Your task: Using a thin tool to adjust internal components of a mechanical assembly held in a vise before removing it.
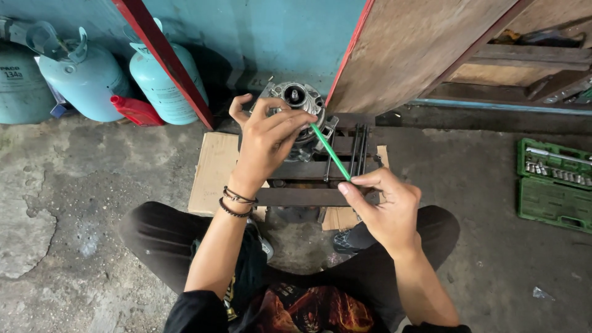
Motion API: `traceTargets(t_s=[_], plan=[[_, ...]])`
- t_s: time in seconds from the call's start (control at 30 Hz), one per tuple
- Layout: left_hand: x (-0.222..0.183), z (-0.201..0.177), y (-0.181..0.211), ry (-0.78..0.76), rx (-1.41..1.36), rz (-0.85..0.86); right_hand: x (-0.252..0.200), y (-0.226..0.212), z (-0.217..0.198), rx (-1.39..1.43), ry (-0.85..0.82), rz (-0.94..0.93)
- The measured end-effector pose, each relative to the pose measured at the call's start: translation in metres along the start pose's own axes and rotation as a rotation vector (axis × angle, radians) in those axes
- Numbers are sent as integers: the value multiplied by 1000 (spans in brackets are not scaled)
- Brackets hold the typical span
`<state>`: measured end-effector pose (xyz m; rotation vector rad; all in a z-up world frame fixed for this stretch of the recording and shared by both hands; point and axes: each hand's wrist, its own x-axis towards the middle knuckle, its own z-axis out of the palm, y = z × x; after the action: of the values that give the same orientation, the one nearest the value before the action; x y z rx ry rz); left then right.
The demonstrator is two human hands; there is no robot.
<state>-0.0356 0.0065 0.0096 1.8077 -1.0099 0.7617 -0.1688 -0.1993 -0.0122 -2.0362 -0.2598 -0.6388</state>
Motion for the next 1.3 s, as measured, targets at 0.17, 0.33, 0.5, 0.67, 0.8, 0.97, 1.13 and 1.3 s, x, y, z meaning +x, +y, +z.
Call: traceTargets(t_s=[0.17,0.33,0.5,0.67,0.8,0.97,1.13,1.3], plan=[[-14,6,-17,11,-16,4,2,-14,5,-16,-23,-39],[-27,16,-33,6,30,-10,-1,-9,16,-78,20,-15],[-15,6,-9,25,-20,-102,34,49,-12,59,112,179],[-31,29,-20,74,69,-195,111,98,27,440,115,300],[-30,34,-14,148,73,-291,148,121,64,569,69,313],[-20,24,-2,47,169,-297,175,121,86,470,-83,427],[-16,23,3,36,163,-268,172,109,85,538,-68,432],[-9,12,16,11,26,-262,162,87,57,604,17,389]])
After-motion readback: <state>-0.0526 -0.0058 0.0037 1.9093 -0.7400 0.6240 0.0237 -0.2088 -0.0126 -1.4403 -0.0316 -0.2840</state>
